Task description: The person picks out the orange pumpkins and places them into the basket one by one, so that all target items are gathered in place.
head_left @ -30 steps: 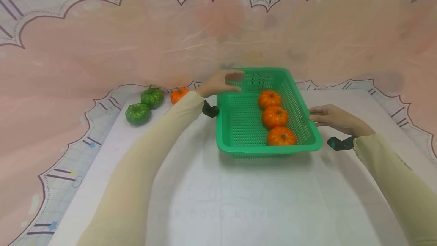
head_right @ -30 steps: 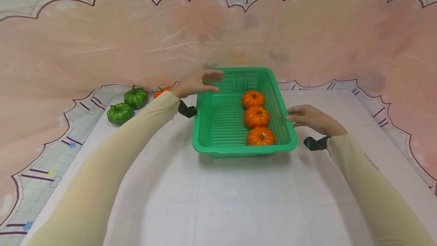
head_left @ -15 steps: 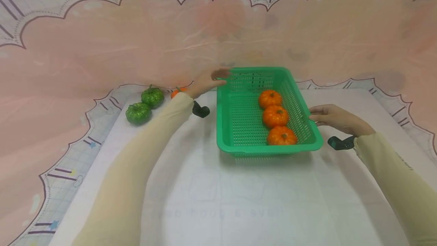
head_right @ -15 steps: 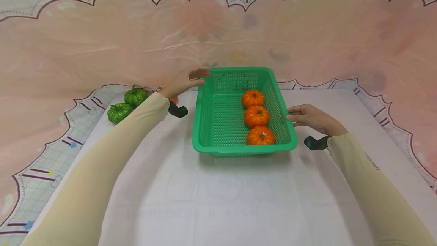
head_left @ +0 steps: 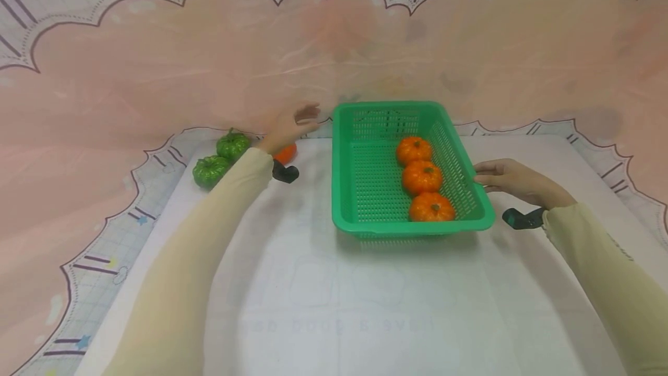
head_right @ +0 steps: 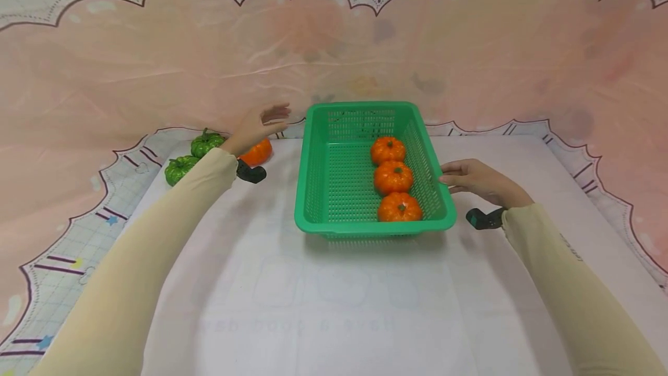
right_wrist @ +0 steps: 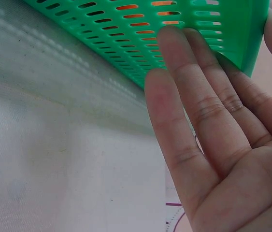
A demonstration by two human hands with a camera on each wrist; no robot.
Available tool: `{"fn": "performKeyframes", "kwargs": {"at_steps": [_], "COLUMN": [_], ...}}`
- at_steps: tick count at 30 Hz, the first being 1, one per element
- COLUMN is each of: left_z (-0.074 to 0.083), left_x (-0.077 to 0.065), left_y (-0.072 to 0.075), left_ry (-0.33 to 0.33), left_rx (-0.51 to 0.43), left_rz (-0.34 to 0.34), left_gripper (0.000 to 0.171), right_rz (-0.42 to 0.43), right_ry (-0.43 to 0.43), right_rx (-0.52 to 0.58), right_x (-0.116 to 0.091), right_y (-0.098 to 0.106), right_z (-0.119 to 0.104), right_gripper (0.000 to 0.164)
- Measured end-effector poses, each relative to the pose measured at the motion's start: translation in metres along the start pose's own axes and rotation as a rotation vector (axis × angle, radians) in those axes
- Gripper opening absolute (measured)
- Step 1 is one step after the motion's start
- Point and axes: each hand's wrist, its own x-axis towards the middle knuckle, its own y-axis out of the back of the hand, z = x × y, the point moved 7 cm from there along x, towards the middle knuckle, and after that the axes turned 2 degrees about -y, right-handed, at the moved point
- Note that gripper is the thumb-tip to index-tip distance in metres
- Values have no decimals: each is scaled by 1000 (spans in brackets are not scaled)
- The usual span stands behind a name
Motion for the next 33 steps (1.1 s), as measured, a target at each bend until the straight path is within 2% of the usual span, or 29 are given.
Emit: {"fn": "performKeyframes", "kwargs": {"at_steps": [1,4,12,18,26,31,33], "left_z": [-5,-21,-37,-47,-66,-73,-76], "left_x": [-1,0,-11,-21,-30,-34,-36], "left_y": [0,6,25,31,40,43,44], "left_ry": [-5,-15,2,45,41,54,81], "left_rx": [5,-21,29,39,93,115,137], "left_rz": [9,102,278,311,359,367,361], "left_gripper": [60,59,58,61,66,67,68], "right_rz": [-2,-8,-9,-8,-8,-5,-4], "right_ry": [1,2,20,28,16,5,2], "right_rx": [0,-2,-2,2,-2,-3,-4], "right_x": [0,-1,-1,0,0,0,0], "right_y": [0,0,0,0,0,0,0], "right_z": [0,1,0,0,0,0,0], "right_gripper": [63,63,60,59,61,61,61]}}
